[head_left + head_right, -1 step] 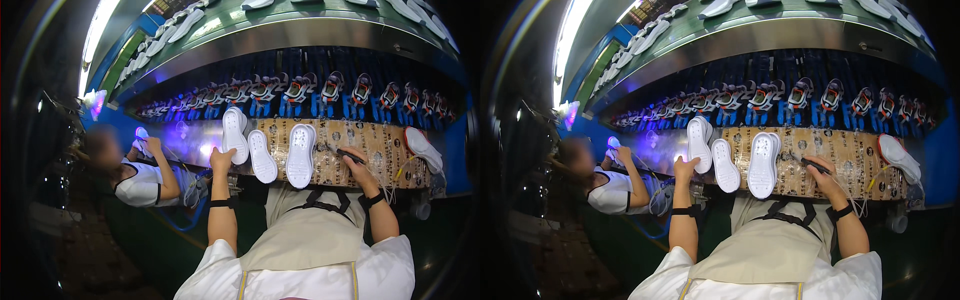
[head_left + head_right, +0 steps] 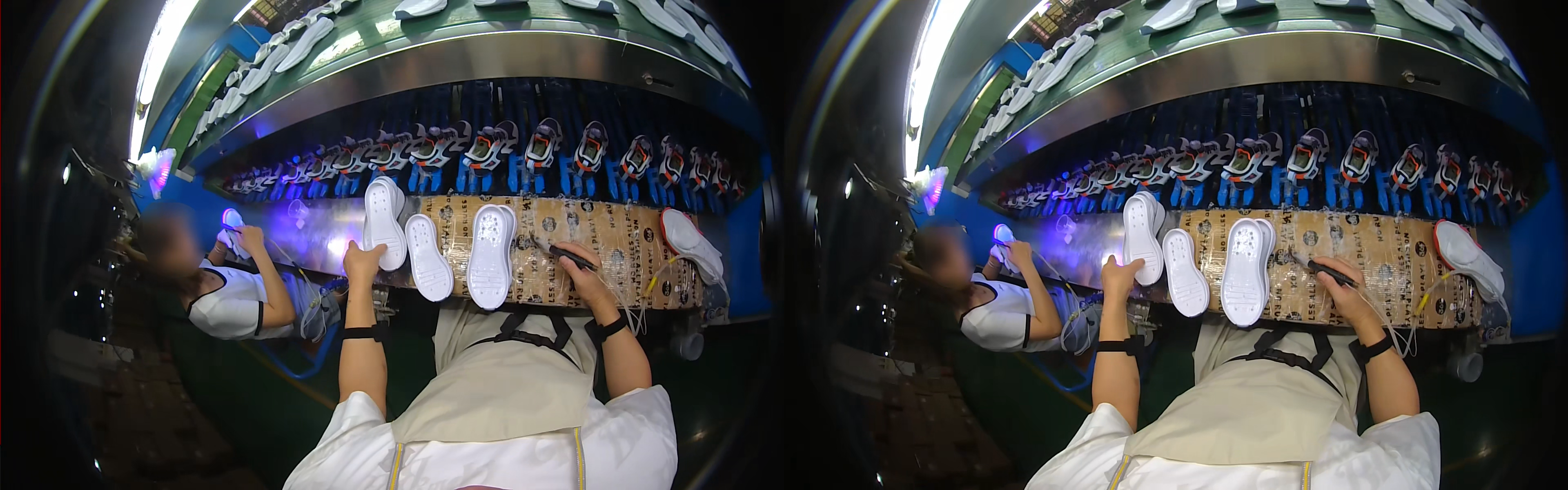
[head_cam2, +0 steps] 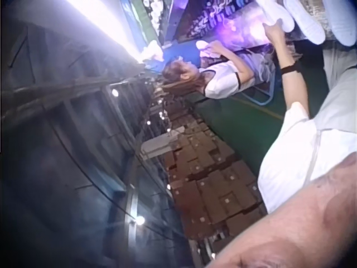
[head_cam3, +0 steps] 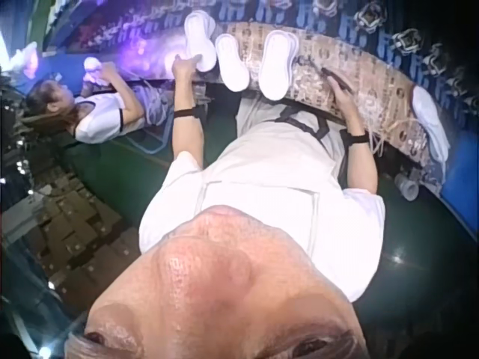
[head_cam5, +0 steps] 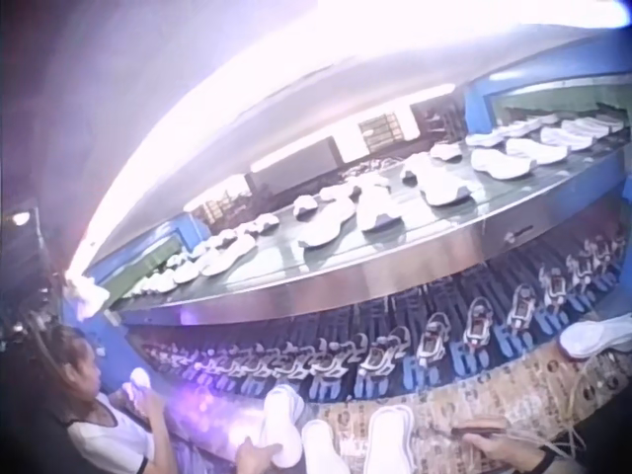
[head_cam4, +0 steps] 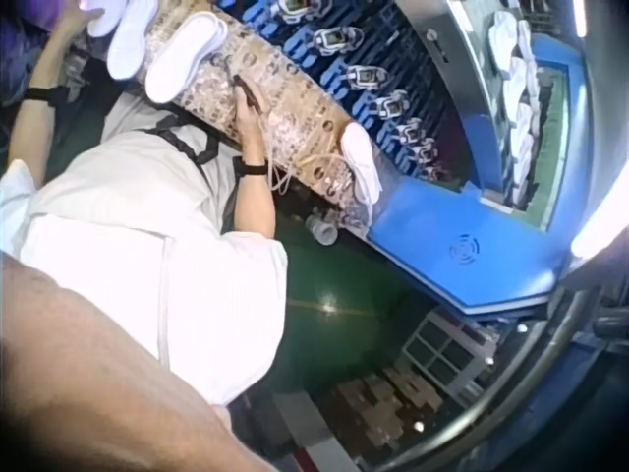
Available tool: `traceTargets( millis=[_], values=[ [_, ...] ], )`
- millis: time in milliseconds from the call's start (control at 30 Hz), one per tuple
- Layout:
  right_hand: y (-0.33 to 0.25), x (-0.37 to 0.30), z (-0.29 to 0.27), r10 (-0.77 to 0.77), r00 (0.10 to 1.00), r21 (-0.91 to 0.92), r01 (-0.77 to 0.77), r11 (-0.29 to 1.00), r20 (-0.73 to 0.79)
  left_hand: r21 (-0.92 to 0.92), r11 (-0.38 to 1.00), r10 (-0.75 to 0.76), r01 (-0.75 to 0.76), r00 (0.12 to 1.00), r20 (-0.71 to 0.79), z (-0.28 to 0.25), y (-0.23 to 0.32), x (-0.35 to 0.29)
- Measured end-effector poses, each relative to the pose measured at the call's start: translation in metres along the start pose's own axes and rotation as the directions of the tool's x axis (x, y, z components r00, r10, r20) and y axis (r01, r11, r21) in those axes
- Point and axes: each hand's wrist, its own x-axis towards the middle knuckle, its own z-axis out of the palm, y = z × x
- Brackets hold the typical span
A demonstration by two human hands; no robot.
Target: Applying adhesive or glue to the bottom of shoe soles using a brush.
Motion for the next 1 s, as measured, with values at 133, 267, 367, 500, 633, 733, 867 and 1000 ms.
traceTargets(
  millis=[133,267,367,500,633,733,867,1000],
  values=[
    [0.0,0.0,0.001,-0.047,0.999,-0.03,0.047,0.998,-0.001,-0.081,0.996,-0.021,0.028,0.996,0.085,-0.001,0.011,-0.001],
    [0.001,0.001,0.001,-0.063,0.998,0.011,0.062,0.998,0.008,-0.37,0.926,-0.012,0.073,0.986,0.165,-0.005,0.024,-0.019],
    [-0.001,-0.001,-0.001,-0.052,0.999,-0.012,0.052,0.999,0.012,-0.397,0.904,-0.071,0.16,0.971,0.228,-0.019,0.031,-0.021],
    [0.003,-0.001,0.002,-0.045,0.999,0.014,0.045,0.999,0.004,-0.934,0.335,0.184,0.124,0.964,0.194,-0.049,0.021,-0.018],
    [0.009,-0.001,0.0,-0.027,0.999,-0.007,0.027,1.0,0.043,-0.982,0.182,0.393,0.054,0.911,0.123,-0.134,0.096,-0.042],
    [0.004,0.0,0.0,-0.047,0.998,-0.002,0.047,0.999,0.032,-0.966,0.202,0.539,-0.161,0.842,-0.028,-0.179,0.186,-0.033],
    [0.003,-0.001,-0.001,-0.044,0.999,0.011,0.044,0.999,-0.001,-0.974,0.19,0.584,-0.127,0.811,0.008,-0.19,0.287,0.071],
    [-0.002,-0.001,0.001,-0.061,0.998,-0.011,0.062,0.998,0.025,-0.82,0.572,0.262,-0.032,0.954,0.145,-0.181,0.364,0.127]
  ],
)
